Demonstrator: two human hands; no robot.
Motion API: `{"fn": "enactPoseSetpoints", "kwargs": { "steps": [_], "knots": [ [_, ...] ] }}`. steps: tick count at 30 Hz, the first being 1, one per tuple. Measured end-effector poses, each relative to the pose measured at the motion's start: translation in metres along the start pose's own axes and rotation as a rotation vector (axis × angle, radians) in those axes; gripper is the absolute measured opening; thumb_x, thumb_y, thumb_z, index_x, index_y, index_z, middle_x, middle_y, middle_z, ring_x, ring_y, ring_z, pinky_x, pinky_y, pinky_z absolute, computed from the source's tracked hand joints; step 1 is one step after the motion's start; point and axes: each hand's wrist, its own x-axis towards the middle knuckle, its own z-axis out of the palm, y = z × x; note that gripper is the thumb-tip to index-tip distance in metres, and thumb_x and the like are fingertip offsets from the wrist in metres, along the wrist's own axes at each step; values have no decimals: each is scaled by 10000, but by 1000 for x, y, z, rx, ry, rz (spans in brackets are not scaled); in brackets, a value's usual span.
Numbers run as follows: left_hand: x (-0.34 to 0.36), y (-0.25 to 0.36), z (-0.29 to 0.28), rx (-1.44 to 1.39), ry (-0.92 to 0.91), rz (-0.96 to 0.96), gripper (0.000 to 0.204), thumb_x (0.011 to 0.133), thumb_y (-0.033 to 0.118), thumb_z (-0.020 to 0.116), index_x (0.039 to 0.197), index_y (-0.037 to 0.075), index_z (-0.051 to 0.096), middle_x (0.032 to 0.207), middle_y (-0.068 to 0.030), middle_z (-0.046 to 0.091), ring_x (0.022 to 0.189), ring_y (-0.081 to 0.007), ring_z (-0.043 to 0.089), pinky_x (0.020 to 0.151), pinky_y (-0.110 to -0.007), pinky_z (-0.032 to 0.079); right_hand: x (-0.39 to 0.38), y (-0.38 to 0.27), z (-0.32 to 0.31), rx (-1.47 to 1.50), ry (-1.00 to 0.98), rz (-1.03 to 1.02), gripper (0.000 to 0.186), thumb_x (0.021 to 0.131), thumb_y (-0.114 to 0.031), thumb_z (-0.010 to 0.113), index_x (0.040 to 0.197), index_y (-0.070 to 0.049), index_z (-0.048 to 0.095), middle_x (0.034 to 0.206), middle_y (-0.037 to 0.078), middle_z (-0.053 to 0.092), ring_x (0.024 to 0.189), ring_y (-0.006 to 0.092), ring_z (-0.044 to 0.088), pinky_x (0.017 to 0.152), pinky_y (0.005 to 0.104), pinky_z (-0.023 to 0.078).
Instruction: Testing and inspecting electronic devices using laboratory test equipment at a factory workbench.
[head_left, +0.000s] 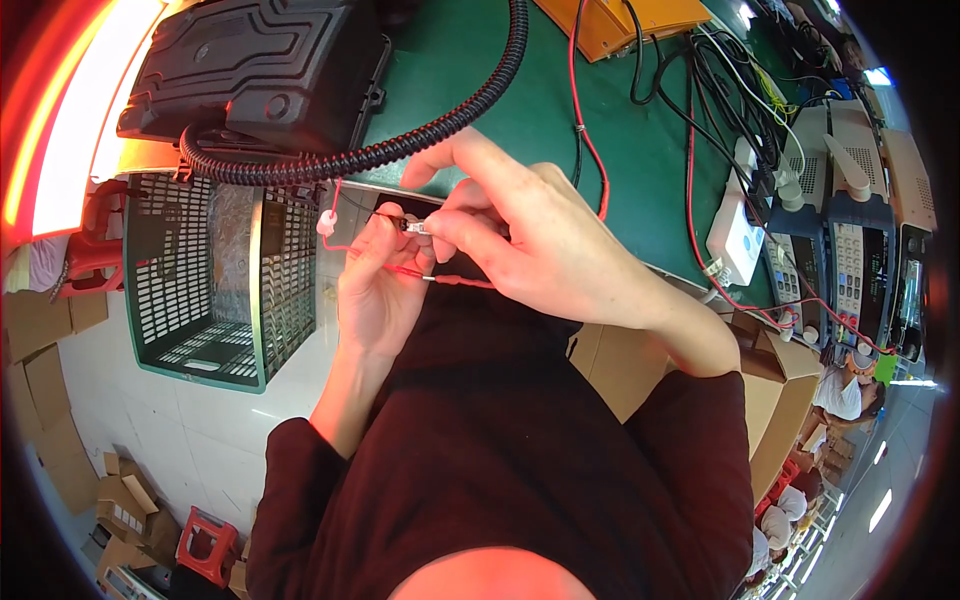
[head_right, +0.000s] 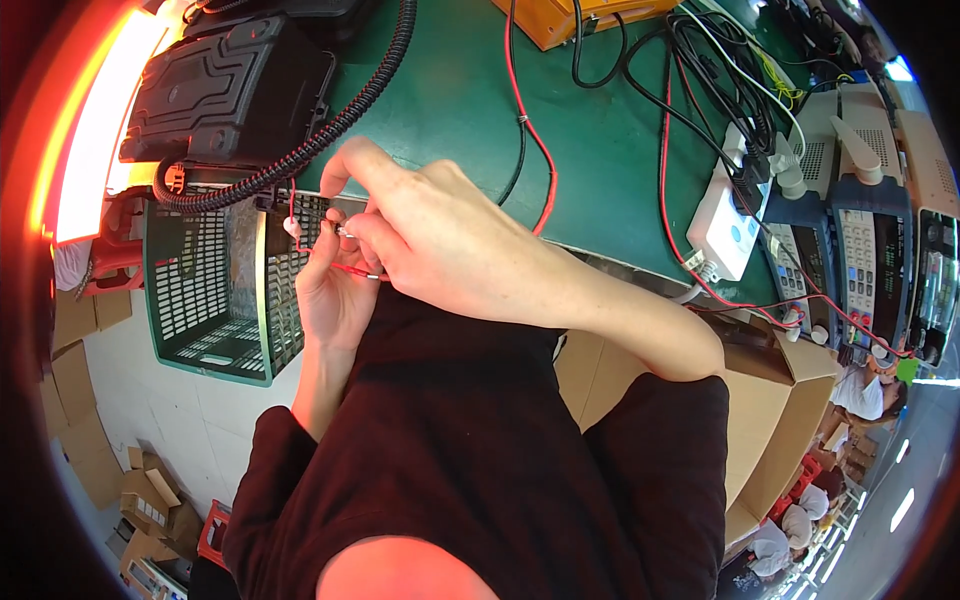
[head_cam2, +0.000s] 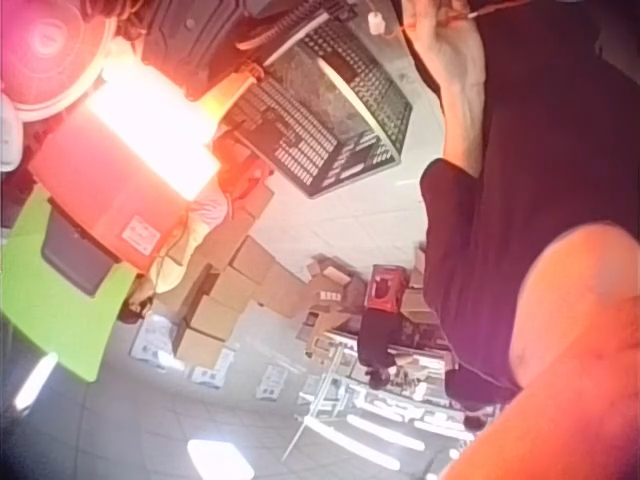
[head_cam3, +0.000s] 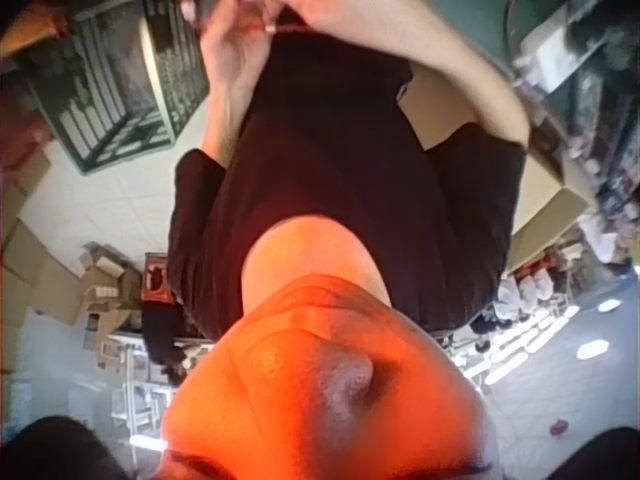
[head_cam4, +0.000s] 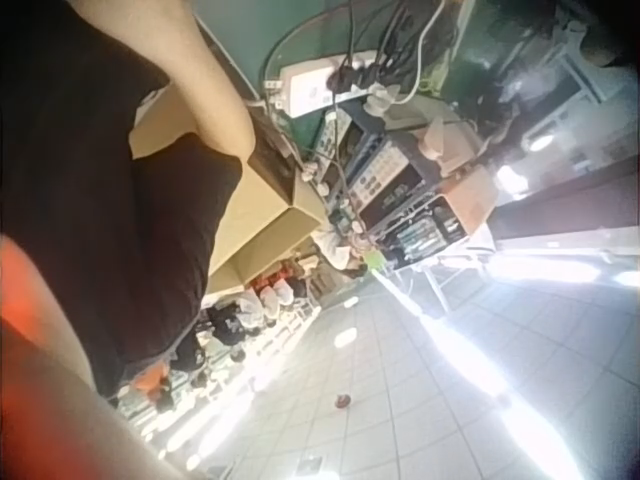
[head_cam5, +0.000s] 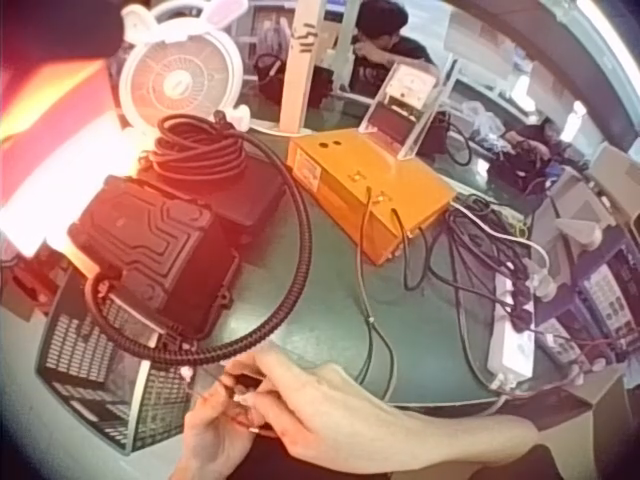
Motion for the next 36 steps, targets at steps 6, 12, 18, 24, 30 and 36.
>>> {"fn": "enactPoseSetpoints", "kwargs": {
  "steps": [6, 12, 18, 24, 30, 36],
  "knots": [
    [-1, 0, -6, 10, -8, 25, 184, 892, 152, 536, 1026, 26, 541, 903, -68, 613, 828, -140, 575, 753, -258, 449, 2, 3, 1, -27, -11, -5, 266, 830, 24, 505, 1087, -3, 442, 661, 113, 619, 589, 162, 598, 549, 272, 446],
    [0, -2, -6, 165, -34, 151, 179, 882, 92, 542, 1019, -21, 566, 902, -91, 620, 827, -153, 584, 787, -281, 449, 2, 4, 3, -216, -3, -103, 304, 807, 50, 507, 1096, 2, 428, 636, 152, 602, 566, 257, 607, 519, 314, 455],
    [-1, 4, -6, 448, 72, 223, 160, 860, 26, 553, 1005, -34, 584, 894, -81, 633, 815, -149, 592, 785, -268, 452, 3, 13, 15, -307, 13, -218, 422, 626, 114, 537, 1011, 17, 393, 686, 226, 591, 636, 370, 611, 509, 418, 478],
    [6, 4, -9, 193, 6, 47, 161, 862, 96, 557, 979, -5, 602, 1009, -77, 610, 971, -160, 547, 938, -360, 381, -6, 23, 21, -407, 123, -311, 255, 799, -75, 479, 1046, -29, 435, 709, 193, 587, 600, 347, 605, 468, 393, 483],
    [3, 19, -30, 378, 47, 43, 263, 872, 132, 556, 1072, -39, 565, 1008, -71, 576, 891, -131, 547, 898, -360, 439, -44, 1, -35, -964, 486, -546, 261, 620, 35, 717, 858, -23, 625, 687, 79, 606, 595, 202, 577, 499, 283, 450],
    [-6, 71, -54, 801, 0, -306, 567, 777, 262, 682, 1219, -34, 485, 1022, -74, 584, 879, -130, 554, 879, -311, 433, -111, 32, -15, -700, -56, 10, 137, 716, -131, 671, 772, -25, 604, 671, 67, 555, 645, 224, 560, 563, 323, 476]
  ]
}}
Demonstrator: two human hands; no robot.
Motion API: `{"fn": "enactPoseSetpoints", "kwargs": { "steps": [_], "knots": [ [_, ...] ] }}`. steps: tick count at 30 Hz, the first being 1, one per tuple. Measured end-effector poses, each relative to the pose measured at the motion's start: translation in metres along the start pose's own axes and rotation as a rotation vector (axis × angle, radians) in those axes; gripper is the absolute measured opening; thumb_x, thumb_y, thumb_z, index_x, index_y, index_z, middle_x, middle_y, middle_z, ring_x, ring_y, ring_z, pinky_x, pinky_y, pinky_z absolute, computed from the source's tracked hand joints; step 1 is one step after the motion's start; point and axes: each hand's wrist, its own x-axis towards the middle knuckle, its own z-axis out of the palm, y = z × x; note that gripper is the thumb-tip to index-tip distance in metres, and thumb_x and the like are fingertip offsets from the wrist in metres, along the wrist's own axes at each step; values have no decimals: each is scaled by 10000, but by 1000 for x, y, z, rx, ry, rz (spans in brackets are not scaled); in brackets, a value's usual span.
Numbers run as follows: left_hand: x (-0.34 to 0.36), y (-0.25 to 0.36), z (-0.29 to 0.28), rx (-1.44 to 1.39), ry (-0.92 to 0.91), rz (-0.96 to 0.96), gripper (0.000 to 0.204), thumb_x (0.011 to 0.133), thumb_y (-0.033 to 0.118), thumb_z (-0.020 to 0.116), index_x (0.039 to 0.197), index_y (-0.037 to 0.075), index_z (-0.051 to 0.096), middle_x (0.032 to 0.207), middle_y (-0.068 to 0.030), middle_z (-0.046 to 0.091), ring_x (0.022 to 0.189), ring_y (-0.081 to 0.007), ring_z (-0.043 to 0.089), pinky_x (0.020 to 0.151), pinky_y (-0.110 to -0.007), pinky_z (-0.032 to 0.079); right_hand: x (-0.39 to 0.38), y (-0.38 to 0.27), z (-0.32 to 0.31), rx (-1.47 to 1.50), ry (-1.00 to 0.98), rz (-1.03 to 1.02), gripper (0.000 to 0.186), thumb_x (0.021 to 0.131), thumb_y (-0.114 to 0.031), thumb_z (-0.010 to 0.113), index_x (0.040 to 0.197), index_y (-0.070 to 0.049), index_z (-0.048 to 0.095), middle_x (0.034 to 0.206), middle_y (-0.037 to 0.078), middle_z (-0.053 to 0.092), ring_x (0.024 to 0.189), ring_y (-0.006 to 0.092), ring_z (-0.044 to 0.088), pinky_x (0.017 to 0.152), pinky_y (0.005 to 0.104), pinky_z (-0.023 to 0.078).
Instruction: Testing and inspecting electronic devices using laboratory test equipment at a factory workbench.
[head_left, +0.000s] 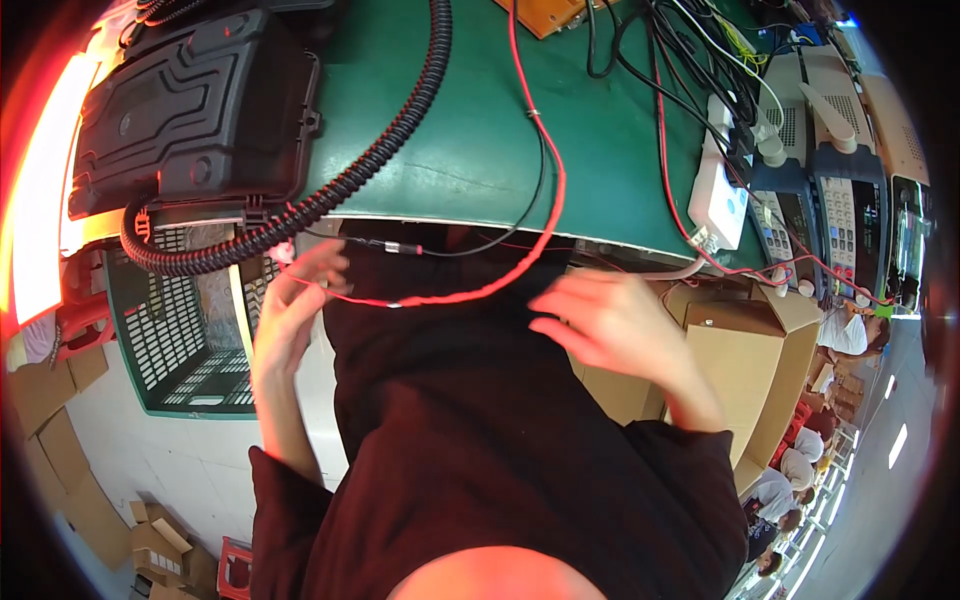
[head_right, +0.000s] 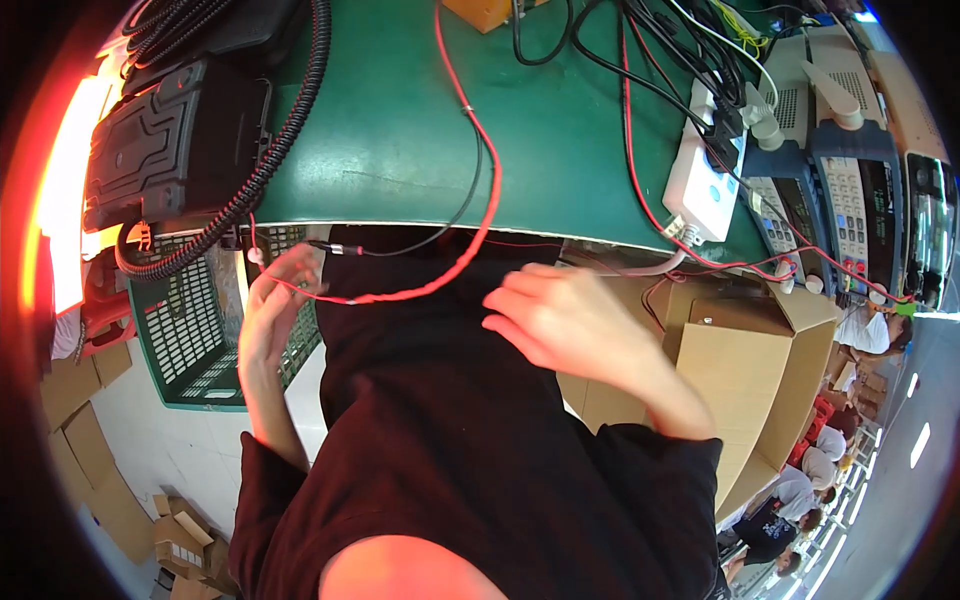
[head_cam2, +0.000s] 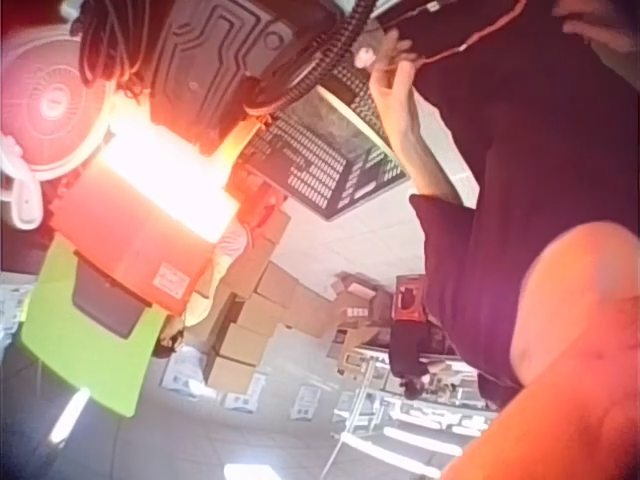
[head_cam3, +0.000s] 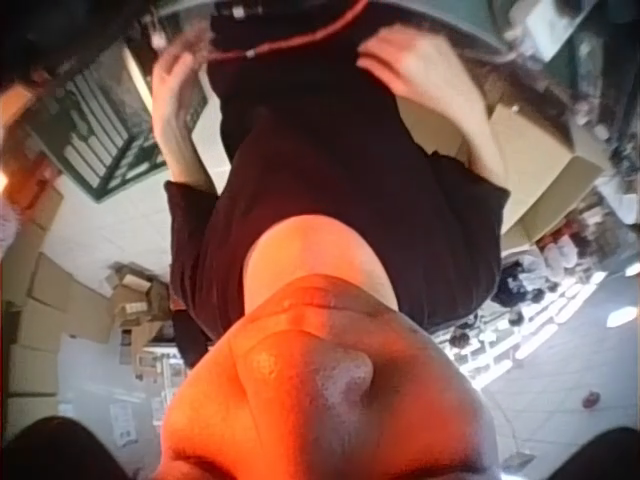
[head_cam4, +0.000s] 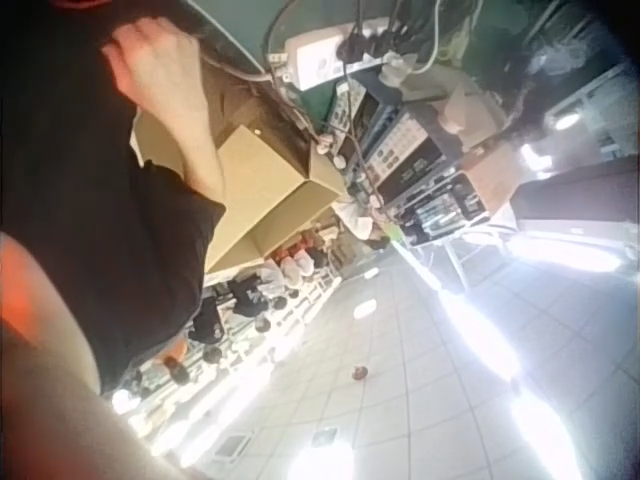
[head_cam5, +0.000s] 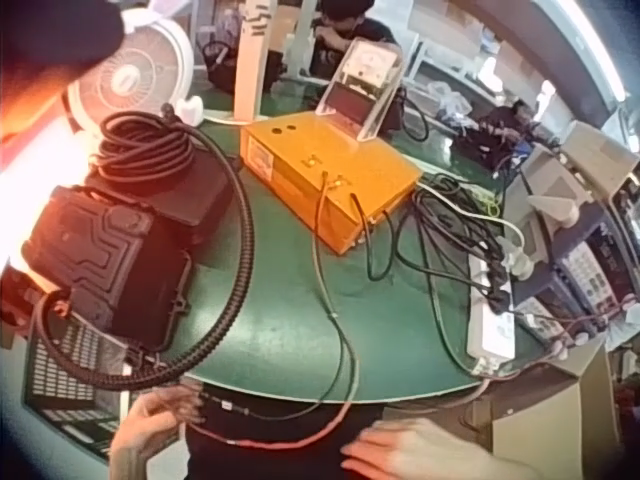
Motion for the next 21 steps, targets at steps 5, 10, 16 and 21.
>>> {"fn": "enactPoseSetpoints", "kwargs": {
  "steps": [5, 10, 16, 21],
  "knots": [
    [-39, 67, -59, 1019, 412, -89, 189, 778, 151, 646, 826, -31, 635, 718, -16, 593, 633, -73, 494, 580, -232, 401, 18, 85, 157, -137, 100, 272, 183, 770, -129, 595, 897, 2, 605, 946, 158, 575, 904, 320, 560, 795, 406, 453],
    [-60, 138, -21, 1373, 759, 813, 472, 689, 23, 737, 1117, 43, 539, 1000, -34, 559, 815, -102, 515, 662, -221, 421, 56, 137, 234, -282, 210, 214, 183, 679, -47, 561, 848, 16, 594, 931, 227, 569, 875, 364, 566, 747, 459, 452],
    [-5, 185, 11, 1991, 254, 875, 767, 565, 5, 729, 1269, 118, 447, 1266, -97, 442, 1153, -302, 426, 942, -388, 400, 61, 104, 228, 168, 194, 122, 185, 727, 2, 500, 907, 8, 542, 877, 195, 541, 835, 353, 558, 726, 418, 466],
    [16, 218, 10, 2112, 47, 864, 854, 526, 7, 712, 1314, 104, 397, 1245, -120, 469, 1137, -305, 459, 952, -379, 399, 55, 3, 146, 212, -12, -100, 263, 735, 0, 541, 997, 26, 531, 808, 164, 521, 663, 321, 572, 546, 391, 467]
  ]
}}
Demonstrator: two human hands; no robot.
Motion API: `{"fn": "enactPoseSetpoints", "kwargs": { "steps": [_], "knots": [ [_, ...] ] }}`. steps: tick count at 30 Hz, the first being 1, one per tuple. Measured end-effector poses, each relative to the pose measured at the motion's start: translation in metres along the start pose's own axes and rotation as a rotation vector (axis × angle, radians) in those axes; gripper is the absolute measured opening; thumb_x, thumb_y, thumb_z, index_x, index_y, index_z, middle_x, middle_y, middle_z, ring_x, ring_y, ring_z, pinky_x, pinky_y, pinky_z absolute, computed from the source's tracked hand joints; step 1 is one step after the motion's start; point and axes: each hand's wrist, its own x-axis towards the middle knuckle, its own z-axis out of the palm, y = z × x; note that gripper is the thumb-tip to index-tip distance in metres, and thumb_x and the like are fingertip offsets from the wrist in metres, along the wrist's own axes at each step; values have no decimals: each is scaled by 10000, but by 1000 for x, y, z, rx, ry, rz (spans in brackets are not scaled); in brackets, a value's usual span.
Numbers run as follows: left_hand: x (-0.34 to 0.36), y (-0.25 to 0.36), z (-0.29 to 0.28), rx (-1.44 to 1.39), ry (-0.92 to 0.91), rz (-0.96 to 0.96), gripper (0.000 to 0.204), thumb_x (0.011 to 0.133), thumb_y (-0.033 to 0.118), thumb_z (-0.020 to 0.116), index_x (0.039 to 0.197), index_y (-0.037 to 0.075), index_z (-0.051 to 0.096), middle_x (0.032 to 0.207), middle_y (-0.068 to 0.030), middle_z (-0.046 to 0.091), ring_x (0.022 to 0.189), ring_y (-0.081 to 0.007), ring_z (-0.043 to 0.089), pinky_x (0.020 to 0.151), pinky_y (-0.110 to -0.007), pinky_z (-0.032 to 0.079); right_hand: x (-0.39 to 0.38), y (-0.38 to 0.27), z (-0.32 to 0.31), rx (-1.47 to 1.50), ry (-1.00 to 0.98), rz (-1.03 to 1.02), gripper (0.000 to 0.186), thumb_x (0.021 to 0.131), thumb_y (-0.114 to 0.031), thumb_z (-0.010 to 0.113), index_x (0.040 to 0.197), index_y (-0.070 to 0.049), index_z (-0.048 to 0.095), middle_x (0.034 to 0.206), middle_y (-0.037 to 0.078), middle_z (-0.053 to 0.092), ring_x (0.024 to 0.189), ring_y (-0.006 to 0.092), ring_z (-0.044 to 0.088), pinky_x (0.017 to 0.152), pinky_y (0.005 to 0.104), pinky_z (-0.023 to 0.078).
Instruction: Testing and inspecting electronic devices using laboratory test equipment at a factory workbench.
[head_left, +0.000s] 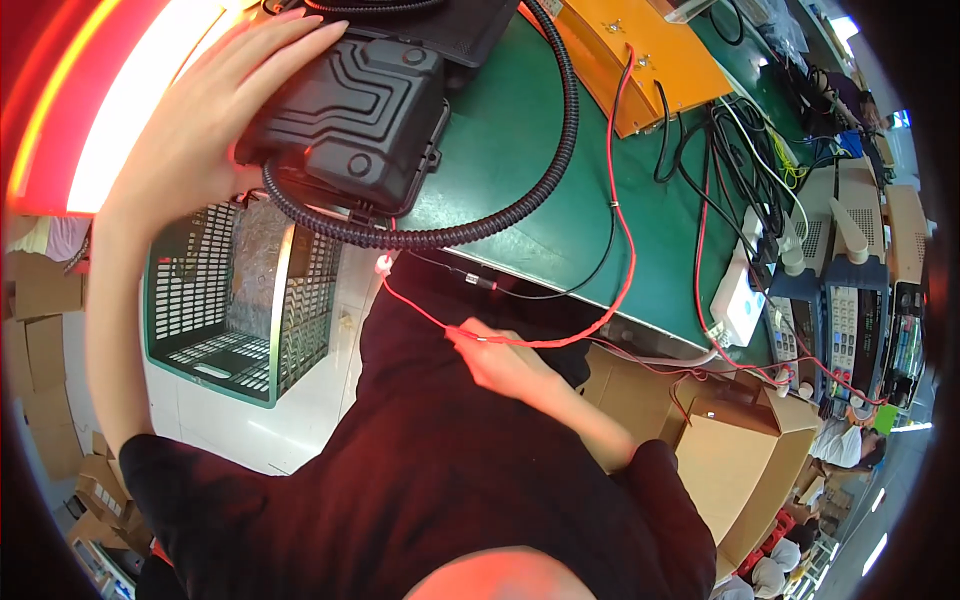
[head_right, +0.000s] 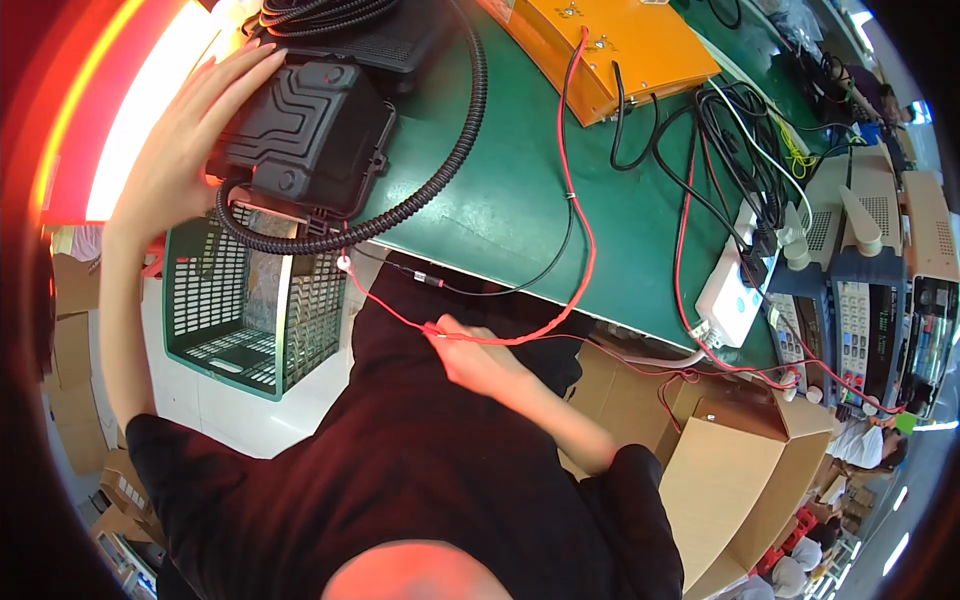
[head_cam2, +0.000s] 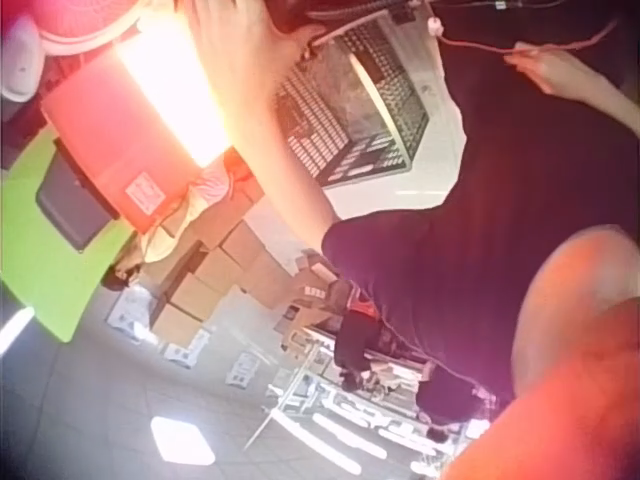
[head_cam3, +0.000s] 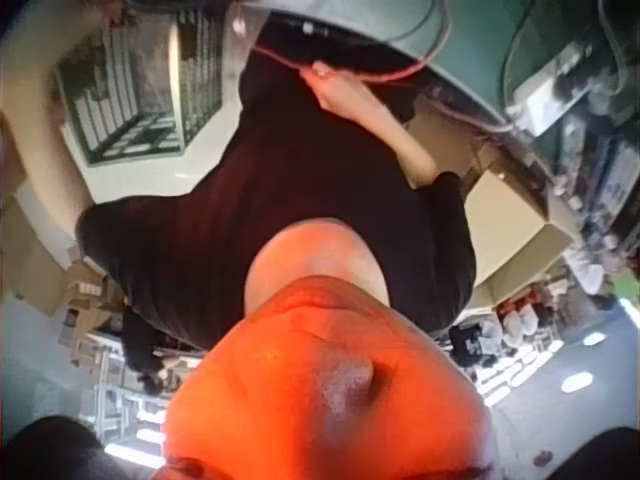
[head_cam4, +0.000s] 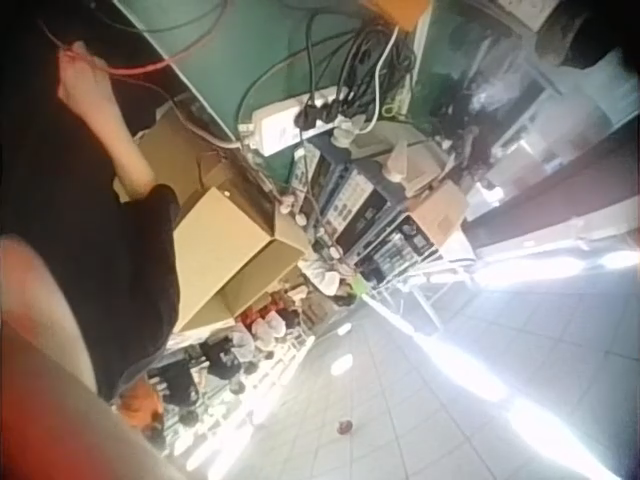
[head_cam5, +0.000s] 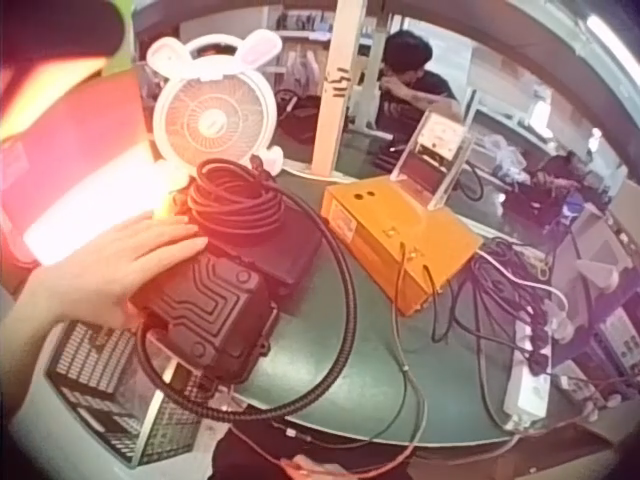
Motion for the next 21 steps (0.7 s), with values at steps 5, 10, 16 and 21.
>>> {"fn": "enactPoseSetpoints", "kwargs": {
  "steps": [5, 10, 16, 21],
  "knots": [
    [20, -14, -8, -43, -259, 1, 1028, 433, 50, 754, 1359, 142, 319, 1232, -148, 480, 1075, -341, 491, 911, -420, 412, 8, -37, -44, 101, 15, -201, 362, 706, -7, 547, 1067, 32, 537, 739, 108, 511, 636, 254, 563, 535, 338, 463],
    [31, 14, -15, -86, -20, 113, 1129, 415, 164, 779, 1399, 168, 226, 963, -184, 579, 872, -340, 575, 757, -371, 459, 29, -83, -89, -196, 457, -576, 385, 633, -43, 615, 1008, 42, 598, 803, 77, 589, 609, 138, 548, 540, 254, 454],
    [99, 83, -76, 15, -940, -108, 1054, 620, 246, 769, 1380, -34, 95, 848, -220, 560, 768, -321, 579, 673, -346, 477, 62, -74, -88, -204, 704, -627, 318, 635, -11, 633, 937, 78, 590, 830, 152, 546, 593, 178, 544, 507, 260, 451],
    [58, 83, -21, 62, -211, 100, 816, 577, 199, 749, 1297, 16, 411, 840, -134, 629, 802, -260, 625, 703, -318, 504, 77, -66, -82, -223, 805, -509, 312, 634, 133, 628, 934, 50, 600, 805, 144, 603, 623, 234, 594, 543, 287, 490]
  ]
}}
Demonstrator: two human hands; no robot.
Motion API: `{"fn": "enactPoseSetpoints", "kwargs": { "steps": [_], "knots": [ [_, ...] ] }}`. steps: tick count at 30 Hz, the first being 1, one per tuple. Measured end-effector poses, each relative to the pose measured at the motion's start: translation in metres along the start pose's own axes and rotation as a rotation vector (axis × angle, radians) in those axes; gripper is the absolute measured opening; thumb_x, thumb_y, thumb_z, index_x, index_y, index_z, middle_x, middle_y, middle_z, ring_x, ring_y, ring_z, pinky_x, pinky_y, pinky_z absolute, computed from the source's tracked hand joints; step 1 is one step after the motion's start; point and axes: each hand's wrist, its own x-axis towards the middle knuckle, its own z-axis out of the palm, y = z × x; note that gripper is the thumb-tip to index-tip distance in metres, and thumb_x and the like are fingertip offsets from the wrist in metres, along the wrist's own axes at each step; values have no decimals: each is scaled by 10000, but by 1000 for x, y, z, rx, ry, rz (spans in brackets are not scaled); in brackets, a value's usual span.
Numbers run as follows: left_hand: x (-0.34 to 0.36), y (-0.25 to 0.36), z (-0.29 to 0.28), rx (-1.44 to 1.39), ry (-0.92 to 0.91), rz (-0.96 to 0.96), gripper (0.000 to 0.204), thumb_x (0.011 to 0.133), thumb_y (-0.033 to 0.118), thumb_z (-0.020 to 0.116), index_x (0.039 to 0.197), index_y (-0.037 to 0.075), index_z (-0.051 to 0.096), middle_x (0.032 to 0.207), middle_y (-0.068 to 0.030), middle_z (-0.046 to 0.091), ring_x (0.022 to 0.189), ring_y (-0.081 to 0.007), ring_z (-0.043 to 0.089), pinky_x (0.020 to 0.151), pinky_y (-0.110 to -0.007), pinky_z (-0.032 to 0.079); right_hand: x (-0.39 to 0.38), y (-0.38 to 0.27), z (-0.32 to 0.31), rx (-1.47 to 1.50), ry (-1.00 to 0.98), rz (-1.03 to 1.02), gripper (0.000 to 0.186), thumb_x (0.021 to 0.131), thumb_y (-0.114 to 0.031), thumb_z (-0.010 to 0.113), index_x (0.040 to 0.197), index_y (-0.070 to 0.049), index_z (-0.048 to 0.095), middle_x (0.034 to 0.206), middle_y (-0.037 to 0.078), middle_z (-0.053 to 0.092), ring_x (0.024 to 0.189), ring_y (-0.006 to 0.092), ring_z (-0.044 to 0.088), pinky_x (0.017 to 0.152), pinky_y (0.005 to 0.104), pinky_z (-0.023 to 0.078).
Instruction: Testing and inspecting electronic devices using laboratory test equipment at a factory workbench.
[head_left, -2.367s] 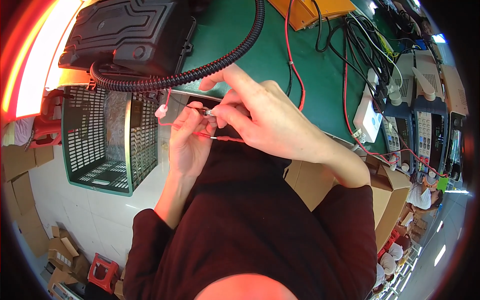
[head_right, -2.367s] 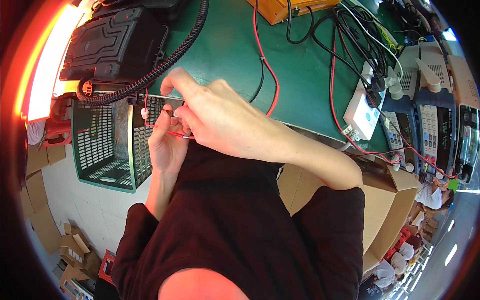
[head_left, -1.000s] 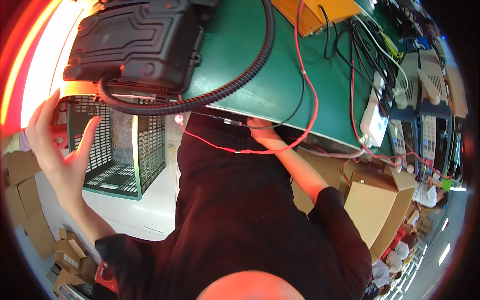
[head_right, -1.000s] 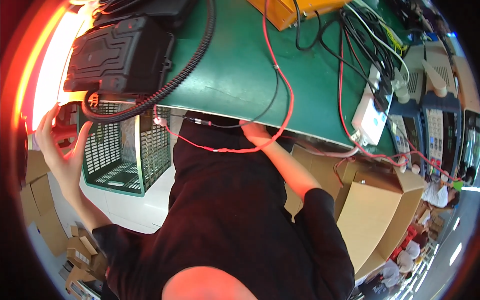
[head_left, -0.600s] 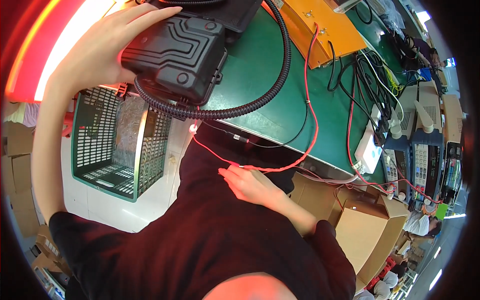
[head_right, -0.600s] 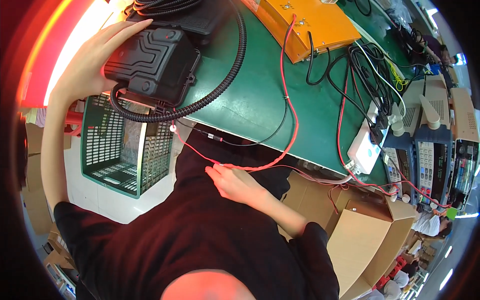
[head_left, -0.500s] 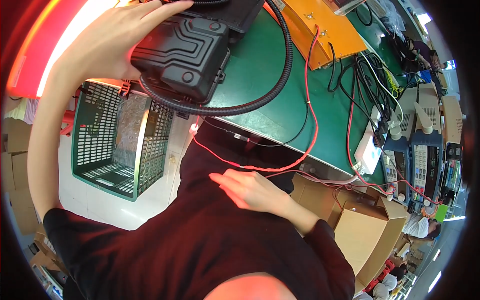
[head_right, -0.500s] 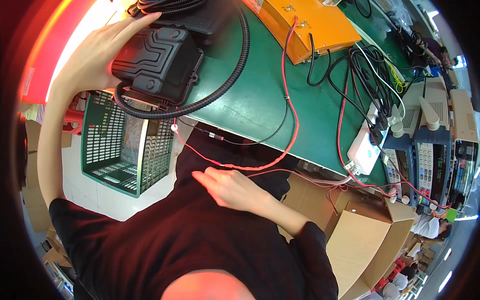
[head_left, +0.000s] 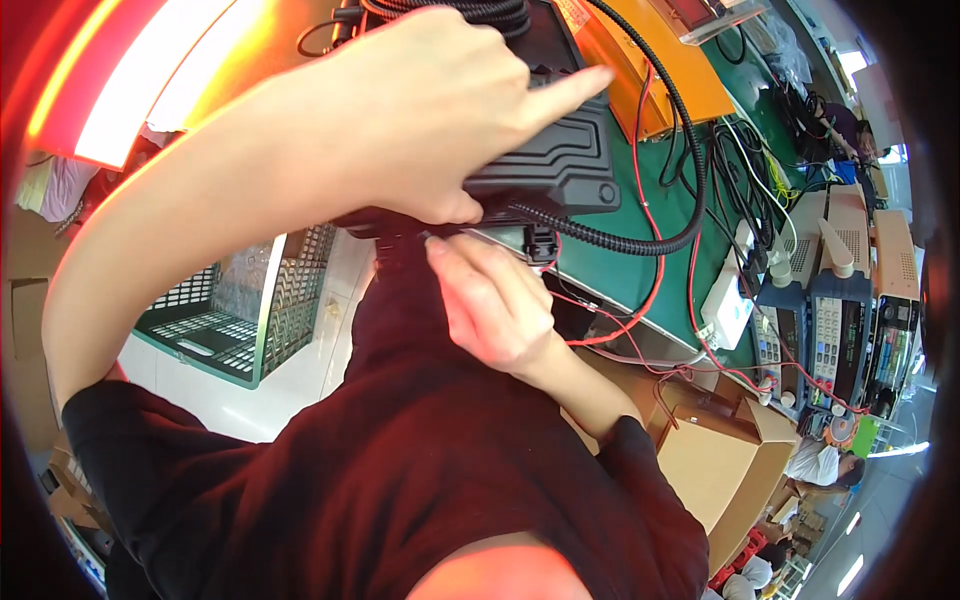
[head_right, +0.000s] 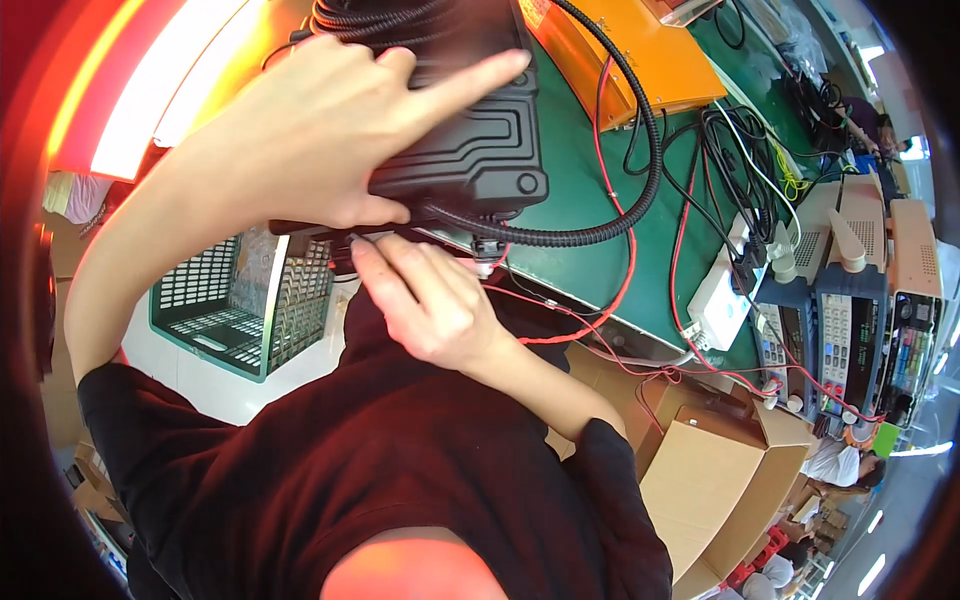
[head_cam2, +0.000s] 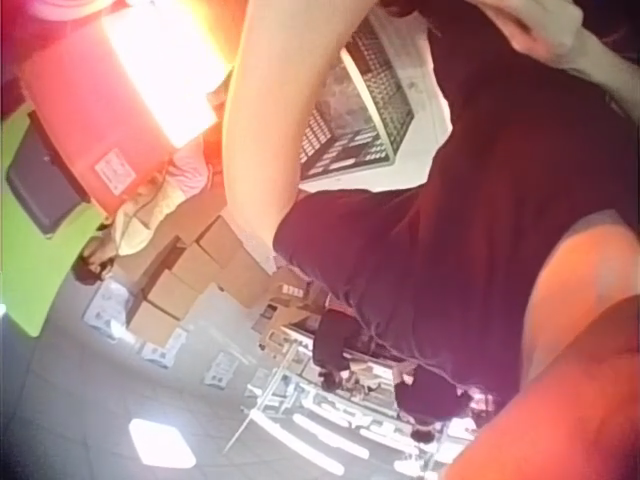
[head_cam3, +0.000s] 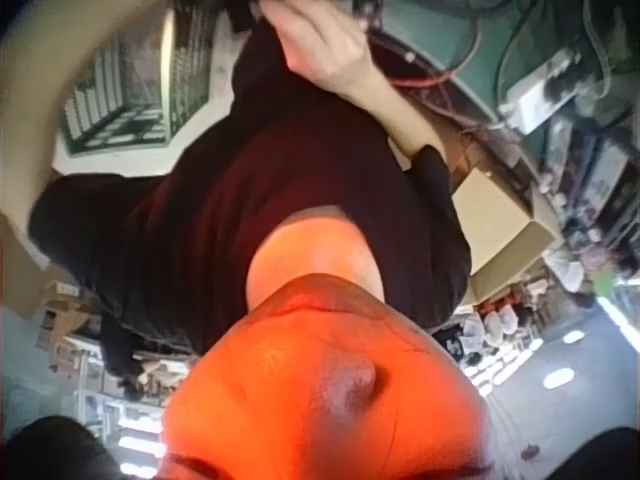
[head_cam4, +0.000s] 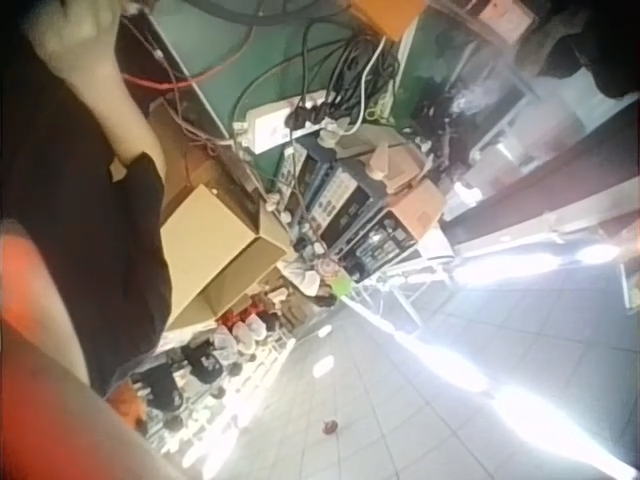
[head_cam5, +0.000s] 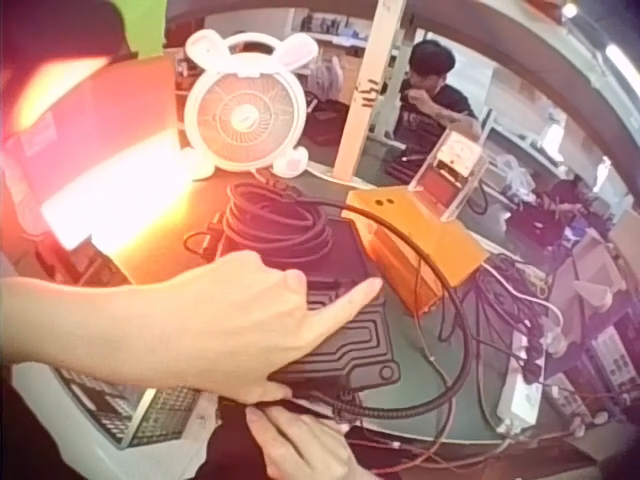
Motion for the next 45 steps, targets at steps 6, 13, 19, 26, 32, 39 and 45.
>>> {"fn": "enactPoseSetpoints", "kwargs": {
  "steps": [6, 13, 19, 26, 32, 39, 45],
  "knots": [
    [9, -3, 14, 29, 10, 63, 928, 570, 344, 763, 1340, 32, 350, 709, -103, 602, 655, -223, 605, 592, -298, 483, -5, 5, -2, -98, 26, 33, 286, 648, 110, 671, 918, 53, 594, 791, 143, 624, 604, 216, 609, 526, 269, 495],
    [10, -5, 11, -21, 51, 33, 921, 583, 418, 761, 1346, 93, 361, 751, -115, 614, 698, -241, 612, 642, -315, 490, 0, 5, -5, -171, -25, 62, 257, 644, 75, 644, 896, 50, 592, 726, 101, 591, 534, 175, 581, 459, 253, 466],
    [13, -9, -2, -76, -18, 14, 969, 558, 465, 764, 1363, 122, 346, 708, -130, 577, 676, -258, 581, 633, -342, 456, 7, 4, -5, -307, -130, 21, 220, 630, 37, 619, 849, 19, 599, 579, 26, 451, 401, 132, 454, 366, 250, 374],
    [7, -22, 8, -260, -46, -45, 847, 636, 535, 667, 1336, 138, 400, 804, -110, 543, 725, -266, 541, 687, -352, 427, 18, 3, -44, 48, -279, 247, 169, 733, -74, 626, 892, -23, 607, 683, 48, 574, 566, 195, 593, 496, 304, 479],
    [-12, -22, 28, -210, 422, -26, 419, 769, 274, 632, 1125, 63, 567, 930, -90, 512, 890, -255, 498, 792, -353, 413, 47, 20, -140, -12, -108, 451, 43, 706, -53, 634, 680, -27, 612, 604, 17, 583, 518, 79, 533, 474, 214, 403],
    [17, -17, 40, -605, 395, 131, 348, 800, 104, 579, 1140, 41, 547, 1115, -127, 484, 1046, -277, 485, 905, -342, 391, 60, 173, -120, -196, -116, 604, 400, 735, -379, 696, 884, -34, 556, 768, 83, 624, 718, 177, 599, 663, 307, 465],
    [18, -11, 37, -668, 286, 106, 415, 828, 126, 530, 1238, 83, 486, 1206, -142, 451, 1098, -299, 473, 928, -359, 384, 69, 199, -91, -152, 109, 677, 337, 771, -213, 645, 980, -36, 449, 735, 150, 588, 673, 286, 589, 612, 376, 455]
  ]
}}
